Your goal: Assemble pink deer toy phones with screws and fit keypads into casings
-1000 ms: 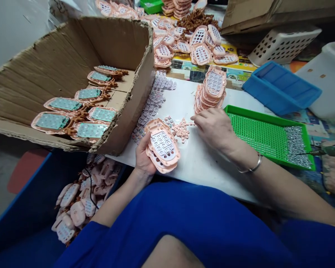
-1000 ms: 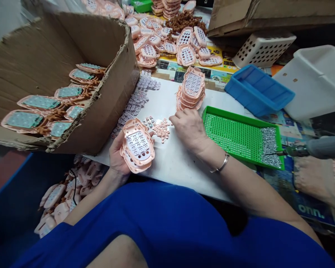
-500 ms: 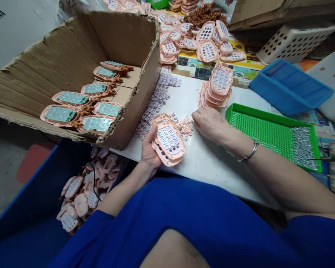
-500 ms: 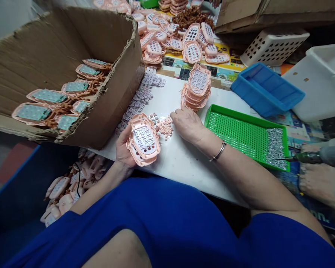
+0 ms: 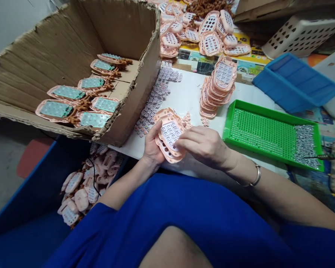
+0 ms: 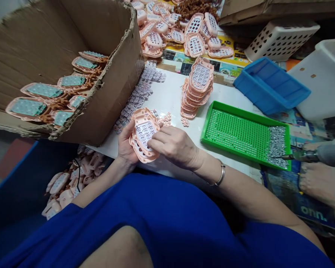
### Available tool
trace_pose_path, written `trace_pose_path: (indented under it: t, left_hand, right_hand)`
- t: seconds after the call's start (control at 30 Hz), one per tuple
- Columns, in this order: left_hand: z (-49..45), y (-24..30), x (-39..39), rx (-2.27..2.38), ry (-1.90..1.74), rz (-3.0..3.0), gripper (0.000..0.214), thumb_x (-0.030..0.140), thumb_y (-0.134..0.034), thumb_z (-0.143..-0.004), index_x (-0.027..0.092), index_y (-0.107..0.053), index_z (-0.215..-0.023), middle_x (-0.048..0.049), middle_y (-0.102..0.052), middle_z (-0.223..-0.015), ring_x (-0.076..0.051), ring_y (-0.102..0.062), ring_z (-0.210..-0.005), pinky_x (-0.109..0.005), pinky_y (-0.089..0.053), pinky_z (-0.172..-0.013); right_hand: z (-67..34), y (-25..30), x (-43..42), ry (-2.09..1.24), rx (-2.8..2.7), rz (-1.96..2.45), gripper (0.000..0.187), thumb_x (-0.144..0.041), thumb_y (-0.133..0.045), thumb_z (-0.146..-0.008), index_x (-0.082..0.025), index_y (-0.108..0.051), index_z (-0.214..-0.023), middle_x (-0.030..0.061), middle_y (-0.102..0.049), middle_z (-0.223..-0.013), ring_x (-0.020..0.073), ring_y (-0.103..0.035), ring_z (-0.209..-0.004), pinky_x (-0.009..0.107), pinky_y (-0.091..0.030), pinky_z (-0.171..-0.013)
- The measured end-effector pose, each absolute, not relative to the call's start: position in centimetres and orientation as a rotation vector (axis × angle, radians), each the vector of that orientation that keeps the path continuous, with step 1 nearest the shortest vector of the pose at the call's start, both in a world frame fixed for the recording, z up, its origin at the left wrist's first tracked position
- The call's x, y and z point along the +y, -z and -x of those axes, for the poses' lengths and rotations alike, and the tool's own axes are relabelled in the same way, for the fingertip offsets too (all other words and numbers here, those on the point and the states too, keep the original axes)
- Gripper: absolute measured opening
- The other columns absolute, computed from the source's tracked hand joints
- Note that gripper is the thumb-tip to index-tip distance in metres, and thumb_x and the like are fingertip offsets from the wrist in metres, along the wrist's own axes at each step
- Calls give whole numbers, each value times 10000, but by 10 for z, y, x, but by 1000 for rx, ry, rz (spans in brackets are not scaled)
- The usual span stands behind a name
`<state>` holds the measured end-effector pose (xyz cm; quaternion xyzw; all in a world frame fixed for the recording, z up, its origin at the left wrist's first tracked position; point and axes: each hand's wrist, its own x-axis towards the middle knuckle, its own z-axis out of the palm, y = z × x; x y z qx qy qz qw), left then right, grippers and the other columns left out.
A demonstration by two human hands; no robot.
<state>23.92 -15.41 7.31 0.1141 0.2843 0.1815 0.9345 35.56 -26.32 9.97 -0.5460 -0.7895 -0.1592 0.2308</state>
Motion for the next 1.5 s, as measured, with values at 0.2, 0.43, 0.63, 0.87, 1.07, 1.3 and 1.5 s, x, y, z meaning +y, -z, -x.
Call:
trace_pose_path:
  t: [0.2, 0.43, 0.63, 0.87, 1.07, 1.3, 1.5]
  left_hand:
    - [-238, -76, -154, 591, -364, -214, 493, 431, -461, -904, 128, -657, -1240, -127, -750, -1151, -313, -644, -1210, -460, -489, -1064]
    - [-239, -79, -154, 600, -387, -195, 505, 434, -407, -929, 134, -661, -1245, -123, -744, -1167, -316, -648, -1202, -477, -478, -1069]
    - [-239, -80, -155, 623, -401, -204, 472, 399, -437, -918, 138, -667, -1238, -115, -756, -1138, -307, -664, -1175, -464, -487, -1062]
    - [-241, -82, -156, 643, -396, -195, 471, 390, -427, -924, 133, -670, -1235, -117, -763, -1113, -300, -674, -1157, -457, -490, -1059]
    - [-240, -81, -155, 634, -409, -213, 458, 404, -493, -891, 136, -678, -1213, -116, -755, -1139, -309, -672, -1158, -450, -489, -1054]
    - [-241, -82, -154, 615, -348, -198, 521, 419, -439, -905, 123, -626, -1291, -125, -758, -1128, -312, -668, -1166, -458, -494, -1045]
    - [-238, -77, -150, 584, -359, -212, 545, 431, -479, -886, 126, -602, -1321, -126, -755, -1142, -315, -678, -1148, -467, -484, -1054]
  right_hand:
    - [-354, -95, -264, 430, -2189, 1369, 276, -103, -429, -1025, -84, -685, -925, 78, -717, -783, 163, -605, -713, 285, -509, -654]
    - [-352, -99, -270, 347, -2301, 1400, 275, -123, -409, -1030, -82, -671, -957, 100, -701, -823, 189, -595, -771, 327, -517, -689]
    - [-354, -94, -275, 364, -2285, 1381, 320, -336, -438, -1053, -109, -663, -1041, 108, -706, -925, 209, -614, -916, 388, -548, -820]
    - [-356, -88, -277, 354, -2261, 1332, 230, -252, -514, -1023, -92, -679, -1037, 114, -739, -992, 213, -647, -953, 396, -569, -834]
    - [-349, -86, -278, 451, -2190, 1419, 189, -155, -500, -1012, -124, -671, -1086, 99, -750, -1011, 202, -663, -961, 410, -574, -859]
    - [-353, -86, -278, 461, -2282, 1395, 196, -131, -489, -1011, -100, -678, -1051, 100, -748, -964, 210, -671, -934, 416, -595, -846]
    - [-358, -85, -283, 482, -2267, 1329, 198, -90, -529, -981, -119, -696, -1084, 108, -755, -1095, 199, -705, -1055, 414, -612, -927]
